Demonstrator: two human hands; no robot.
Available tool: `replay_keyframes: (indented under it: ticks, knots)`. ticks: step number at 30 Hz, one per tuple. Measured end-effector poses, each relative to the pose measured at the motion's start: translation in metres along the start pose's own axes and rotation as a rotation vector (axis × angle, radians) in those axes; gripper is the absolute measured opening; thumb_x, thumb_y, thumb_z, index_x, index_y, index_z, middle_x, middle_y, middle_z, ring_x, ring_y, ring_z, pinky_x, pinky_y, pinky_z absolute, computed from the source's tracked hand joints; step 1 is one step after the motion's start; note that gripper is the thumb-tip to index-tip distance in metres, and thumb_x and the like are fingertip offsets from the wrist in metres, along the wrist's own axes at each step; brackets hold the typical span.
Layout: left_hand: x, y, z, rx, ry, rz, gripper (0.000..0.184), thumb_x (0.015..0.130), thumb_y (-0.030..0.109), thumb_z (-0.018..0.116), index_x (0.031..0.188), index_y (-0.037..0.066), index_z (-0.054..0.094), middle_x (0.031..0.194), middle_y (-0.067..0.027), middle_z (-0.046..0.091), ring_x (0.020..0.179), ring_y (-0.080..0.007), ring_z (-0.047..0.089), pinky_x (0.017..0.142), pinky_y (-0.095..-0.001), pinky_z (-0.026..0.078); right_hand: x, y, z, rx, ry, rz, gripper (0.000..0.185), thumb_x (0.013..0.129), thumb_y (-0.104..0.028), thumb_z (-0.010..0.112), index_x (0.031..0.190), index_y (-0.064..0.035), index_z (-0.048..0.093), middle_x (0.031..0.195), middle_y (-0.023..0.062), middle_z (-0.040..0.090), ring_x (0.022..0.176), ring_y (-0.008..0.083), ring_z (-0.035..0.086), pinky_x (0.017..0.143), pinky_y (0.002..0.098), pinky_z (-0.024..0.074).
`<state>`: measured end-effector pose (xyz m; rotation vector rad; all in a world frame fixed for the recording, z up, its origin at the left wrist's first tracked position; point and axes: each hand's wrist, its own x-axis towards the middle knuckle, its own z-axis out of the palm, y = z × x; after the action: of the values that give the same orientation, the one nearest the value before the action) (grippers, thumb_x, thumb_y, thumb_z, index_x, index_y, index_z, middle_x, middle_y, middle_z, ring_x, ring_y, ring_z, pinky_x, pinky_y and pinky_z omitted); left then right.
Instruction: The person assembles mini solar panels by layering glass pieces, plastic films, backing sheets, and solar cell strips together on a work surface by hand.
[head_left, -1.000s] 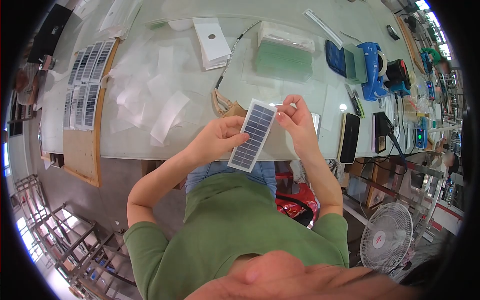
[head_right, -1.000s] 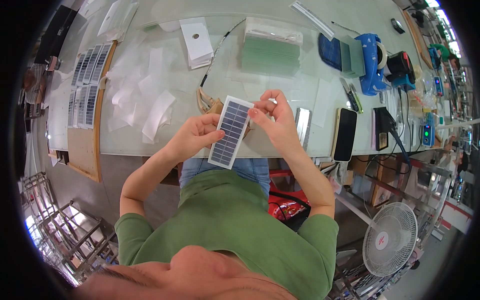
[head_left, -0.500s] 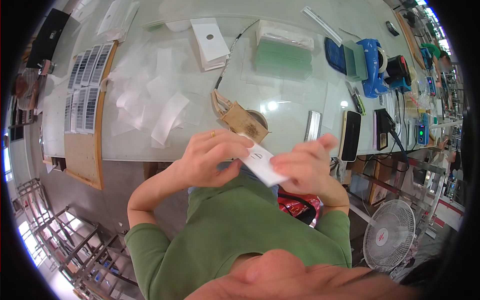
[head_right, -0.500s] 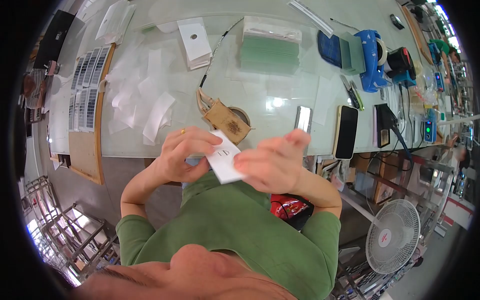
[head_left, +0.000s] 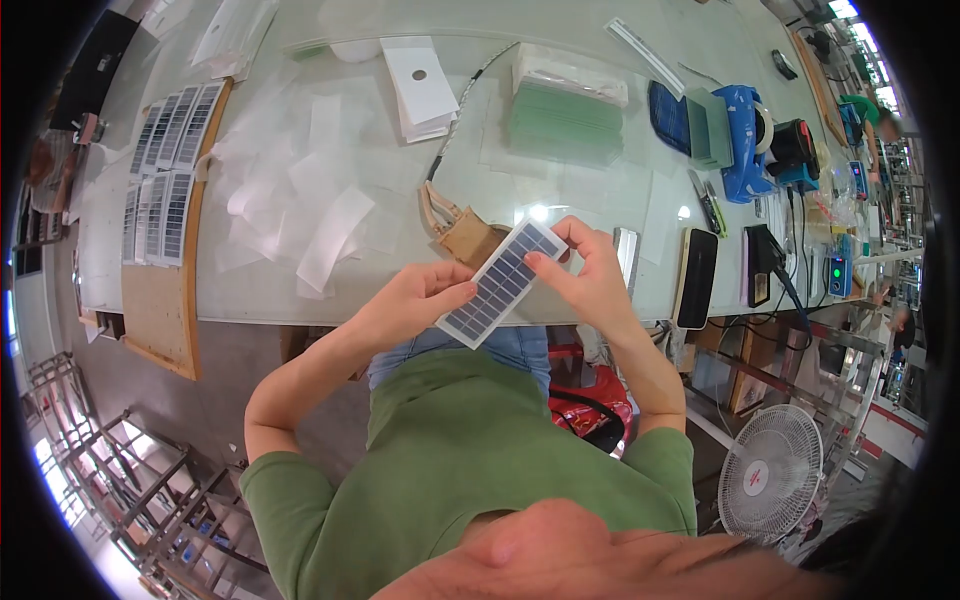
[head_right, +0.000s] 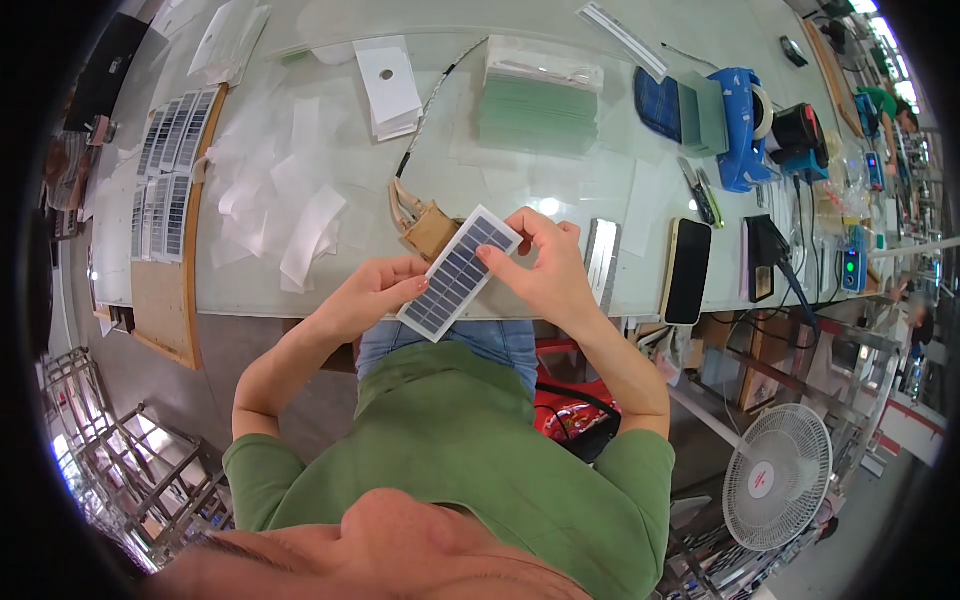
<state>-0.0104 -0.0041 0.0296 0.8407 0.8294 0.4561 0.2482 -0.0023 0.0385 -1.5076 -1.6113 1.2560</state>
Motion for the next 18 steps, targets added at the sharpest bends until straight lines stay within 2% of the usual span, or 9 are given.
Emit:
replay_keyframes:
  ticks: [2, 3, 4, 6, 10, 12, 13, 15, 18]
  knots:
    - [-0.004, -0.003, -0.006, 0.078, 0.013, -0.258, 0.032, 0.102, 0.026, 0.058, 0.117, -0.001, 0.066, 0.106, -0.0047, 0.071, 0.091, -0.0089, 0.066, 0.079, -0.0246, 0.055, 0.001, 0.003, -0.002, -0.149, 0.021, -0.007, 0.025, 0.081, -0.032, 0.078, 0.087, -0.0124, 0.065, 0.083, -0.0036, 0.062, 0.082, 0.0139, 0.050, 0.090, 0.0365, 0.0278]
    - [-0.004, -0.006, -0.008, 0.080, 0.011, -0.261, 0.032, 0.102, 0.026, 0.058, 0.117, -0.001, 0.066, 0.106, -0.0047, 0.071, 0.091, -0.0089, 0.066, 0.079, -0.0246, 0.055, 0.002, 0.004, -0.003, -0.296, 0.039, -0.017, 0.024, 0.081, -0.031, 0.078, 0.087, -0.0121, 0.064, 0.086, -0.0036, 0.063, 0.086, 0.0146, 0.051, 0.091, 0.0379, 0.0286]
    - [-0.005, -0.012, -0.010, 0.059, 0.061, -0.273, 0.032, 0.102, 0.028, 0.058, 0.115, 0.000, 0.067, 0.103, -0.0043, 0.071, 0.089, -0.0092, 0.067, 0.078, -0.0247, 0.055, 0.004, 0.008, -0.001, -0.294, 0.040, -0.014, 0.024, 0.081, -0.031, 0.078, 0.087, -0.0121, 0.064, 0.086, -0.0036, 0.063, 0.086, 0.0146, 0.051, 0.091, 0.0379, 0.0286]
    - [-0.003, -0.021, -0.013, 0.036, 0.113, -0.288, 0.032, 0.102, 0.029, 0.059, 0.112, 0.000, 0.069, 0.101, -0.0039, 0.072, 0.087, -0.0096, 0.068, 0.077, -0.0249, 0.056, 0.007, 0.019, 0.005, -0.579, 0.155, -0.202, 0.027, 0.078, -0.034, 0.079, 0.087, -0.0127, 0.065, 0.086, -0.0027, 0.063, 0.087, 0.0178, 0.053, 0.088, 0.0412, 0.0278]
    - [-0.001, -0.023, -0.011, 0.100, 0.132, -0.276, 0.028, 0.100, 0.026, 0.062, 0.111, 0.001, 0.067, 0.098, -0.0039, 0.072, 0.085, -0.0095, 0.068, 0.077, -0.0256, 0.057, 0.013, 0.023, 0.011, -0.681, 0.236, -0.335, 0.030, 0.075, -0.039, 0.080, 0.086, -0.0130, 0.067, 0.083, -0.0008, 0.060, 0.088, 0.0218, 0.053, 0.084, 0.0430, 0.0278]
    - [0.000, -0.024, -0.011, 0.121, 0.136, -0.283, 0.026, 0.099, 0.024, 0.063, 0.110, 0.001, 0.066, 0.098, -0.0040, 0.072, 0.086, -0.0089, 0.068, 0.077, -0.0257, 0.057, 0.012, 0.021, 0.008, -0.735, 0.180, -0.283, 0.036, 0.073, -0.039, 0.081, 0.095, -0.0137, 0.067, 0.095, 0.0003, 0.061, 0.096, 0.0232, 0.052, 0.086, 0.0450, 0.0278]
    - [0.001, -0.028, -0.012, 0.124, 0.148, -0.242, 0.025, 0.098, 0.022, 0.064, 0.110, 0.001, 0.065, 0.098, -0.0037, 0.072, 0.087, -0.0084, 0.067, 0.077, -0.0256, 0.057, 0.012, 0.019, 0.008, -0.735, 0.180, -0.284, 0.036, 0.073, -0.039, 0.081, 0.095, -0.0137, 0.067, 0.095, 0.0003, 0.061, 0.096, 0.0232, 0.052, 0.086, 0.0450, 0.0278]
    - [0.000, -0.032, -0.011, 0.125, 0.159, -0.201, 0.023, 0.098, 0.020, 0.065, 0.110, 0.001, 0.065, 0.098, -0.0033, 0.072, 0.088, -0.0080, 0.066, 0.076, -0.0255, 0.056, 0.011, 0.013, 0.011, -0.689, 0.267, -0.292, 0.048, 0.071, -0.039, 0.082, 0.109, -0.0155, 0.064, 0.106, 0.0021, 0.060, 0.103, 0.0249, 0.051, 0.089, 0.0468, 0.0273]
    - [-0.004, -0.034, -0.007, 0.092, 0.193, -0.156, 0.024, 0.098, 0.018, 0.065, 0.114, 0.000, 0.063, 0.097, -0.0031, 0.071, 0.089, -0.0080, 0.065, 0.078, -0.0252, 0.054, 0.007, 0.012, 0.015, -0.719, 0.275, -0.299, 0.058, 0.070, -0.036, 0.083, 0.119, -0.0167, 0.060, 0.113, 0.0043, 0.058, 0.108, 0.0267, 0.050, 0.091, 0.0476, 0.0270]
